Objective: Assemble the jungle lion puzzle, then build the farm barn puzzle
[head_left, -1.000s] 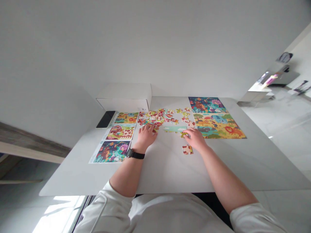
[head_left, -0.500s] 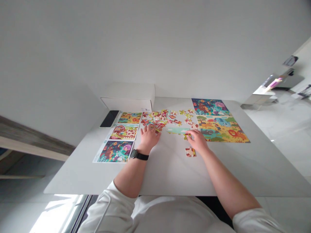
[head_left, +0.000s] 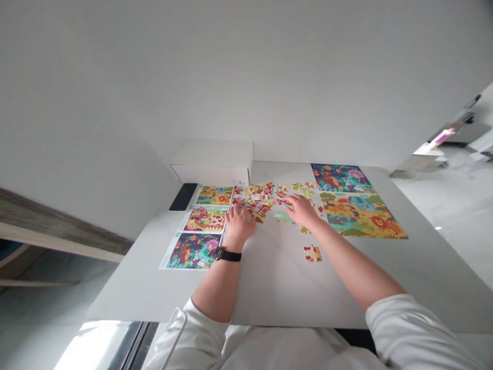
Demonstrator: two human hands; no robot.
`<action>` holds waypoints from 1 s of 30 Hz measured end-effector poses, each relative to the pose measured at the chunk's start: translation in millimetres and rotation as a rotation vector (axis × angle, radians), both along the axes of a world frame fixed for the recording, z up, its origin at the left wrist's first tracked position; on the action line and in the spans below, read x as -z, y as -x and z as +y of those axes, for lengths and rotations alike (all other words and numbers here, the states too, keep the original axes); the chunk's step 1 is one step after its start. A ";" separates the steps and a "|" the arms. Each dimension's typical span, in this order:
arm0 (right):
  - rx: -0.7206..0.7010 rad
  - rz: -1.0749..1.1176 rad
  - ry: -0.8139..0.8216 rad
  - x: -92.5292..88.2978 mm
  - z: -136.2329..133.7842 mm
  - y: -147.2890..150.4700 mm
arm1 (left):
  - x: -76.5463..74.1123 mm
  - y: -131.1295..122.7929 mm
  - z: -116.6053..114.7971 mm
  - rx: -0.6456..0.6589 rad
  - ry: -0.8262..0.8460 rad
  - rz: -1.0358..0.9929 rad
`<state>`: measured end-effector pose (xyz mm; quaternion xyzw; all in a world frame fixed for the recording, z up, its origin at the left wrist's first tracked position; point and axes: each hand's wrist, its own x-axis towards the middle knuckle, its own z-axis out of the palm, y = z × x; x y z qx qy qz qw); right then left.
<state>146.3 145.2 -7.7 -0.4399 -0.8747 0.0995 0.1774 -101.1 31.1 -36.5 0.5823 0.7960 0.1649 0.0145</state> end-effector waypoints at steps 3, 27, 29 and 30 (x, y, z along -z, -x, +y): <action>-0.041 -0.056 -0.004 0.6 21.7 40.3 | -0.8 1.2 0.7 0.006 0.018 -0.024; -0.184 -0.158 -0.026 19.2 48.3 79.4 | -0.4 -2.5 4.2 0.227 0.077 -0.115; -0.220 -0.176 0.002 22.2 47.1 88.6 | -2.0 -2.3 3.6 0.216 0.083 -0.111; -0.223 -0.187 0.013 23.3 47.3 90.2 | -2.9 -2.0 3.5 0.199 0.075 -0.111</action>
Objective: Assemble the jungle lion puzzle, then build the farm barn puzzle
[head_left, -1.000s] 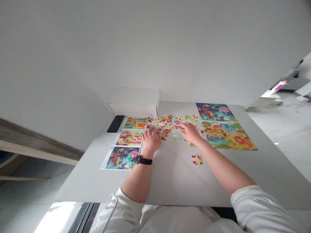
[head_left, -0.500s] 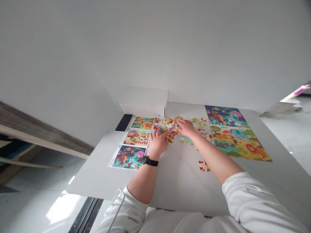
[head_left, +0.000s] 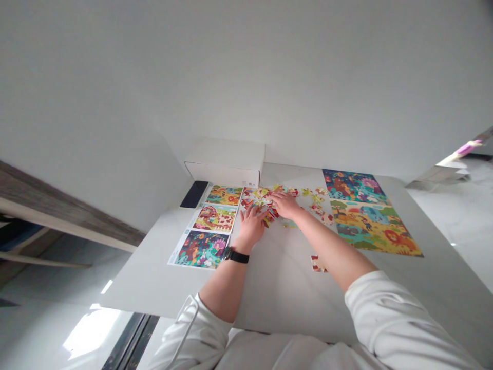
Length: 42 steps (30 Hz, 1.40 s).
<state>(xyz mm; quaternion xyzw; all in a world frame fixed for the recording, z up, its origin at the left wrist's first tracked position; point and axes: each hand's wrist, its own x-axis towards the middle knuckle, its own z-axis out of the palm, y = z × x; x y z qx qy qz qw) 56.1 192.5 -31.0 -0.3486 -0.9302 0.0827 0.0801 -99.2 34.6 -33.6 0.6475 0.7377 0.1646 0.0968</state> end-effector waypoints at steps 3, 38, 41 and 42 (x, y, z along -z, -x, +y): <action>0.049 -0.018 -0.008 1.3 2.5 -7.6 | -2.1 2.8 0.6 -0.096 -0.043 -0.027; -0.129 0.066 0.026 2.4 -79.3 -38.9 | 3.3 37.9 2.6 -0.156 0.038 0.013; -0.124 0.030 0.024 1.0 -81.2 -37.0 | 3.7 38.4 3.8 -0.165 0.024 0.022; -0.119 0.022 0.021 0.5 -81.7 -36.5 | 3.9 38.1 4.4 -0.167 0.017 0.027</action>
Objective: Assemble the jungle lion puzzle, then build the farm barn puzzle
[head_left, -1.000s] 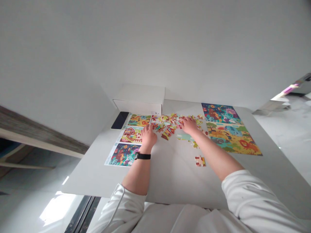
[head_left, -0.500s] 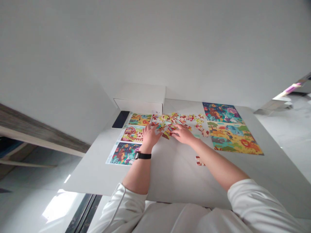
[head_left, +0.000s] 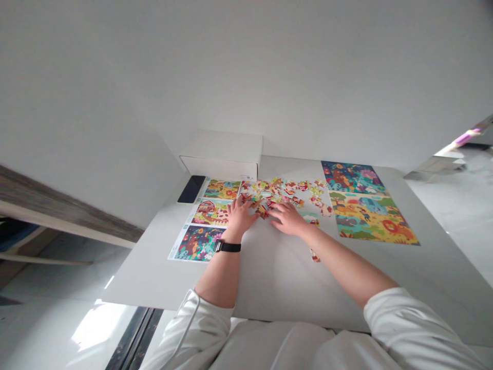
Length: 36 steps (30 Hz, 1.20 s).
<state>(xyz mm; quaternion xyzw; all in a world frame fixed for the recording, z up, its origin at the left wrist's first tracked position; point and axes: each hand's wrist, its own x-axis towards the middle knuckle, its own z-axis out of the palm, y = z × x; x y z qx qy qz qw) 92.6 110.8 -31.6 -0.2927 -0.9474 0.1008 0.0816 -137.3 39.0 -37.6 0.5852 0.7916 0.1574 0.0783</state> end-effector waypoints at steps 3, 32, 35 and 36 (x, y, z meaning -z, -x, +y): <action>0.018 -0.023 -0.006 -1.5 -1.5 2.0 | 0.2 -2.2 1.9 -0.007 -0.016 0.005; 0.169 -0.074 -0.040 -4.9 17.5 0.0 | 0.7 3.1 7.3 0.014 -0.044 -0.083; 0.119 -0.027 -0.039 -1.0 23.4 -0.2 | 1.1 -2.1 6.8 0.054 -0.041 -0.096; 0.122 -0.010 -0.036 -0.3 27.6 0.5 | 1.0 -3.5 6.8 0.073 -0.044 -0.092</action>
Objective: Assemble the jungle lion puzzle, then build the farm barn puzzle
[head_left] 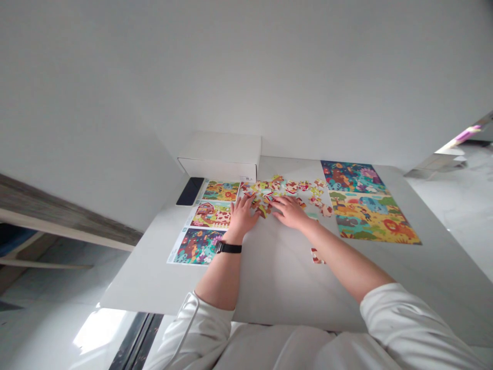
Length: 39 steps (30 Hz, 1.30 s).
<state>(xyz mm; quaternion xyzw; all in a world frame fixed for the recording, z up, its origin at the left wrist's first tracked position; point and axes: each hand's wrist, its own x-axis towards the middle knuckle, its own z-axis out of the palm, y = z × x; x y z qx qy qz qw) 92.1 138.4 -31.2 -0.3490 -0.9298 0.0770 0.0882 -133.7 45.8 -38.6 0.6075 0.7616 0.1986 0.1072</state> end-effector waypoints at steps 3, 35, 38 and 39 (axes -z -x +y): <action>0.072 0.031 -0.008 -0.8 20.1 6.8 | -1.5 -3.6 -0.2 0.091 -0.013 0.038; -0.094 0.019 -0.004 -0.1 42.6 8.4 | -3.7 -16.8 1.7 0.039 -0.028 0.074; 0.051 -0.022 -0.035 -0.4 43.5 -0.5 | -2.5 -17.4 2.3 0.015 -0.017 0.077; 0.105 -0.037 -0.045 -0.7 44.3 -3.3 | -2.2 -17.6 2.6 0.007 -0.010 0.076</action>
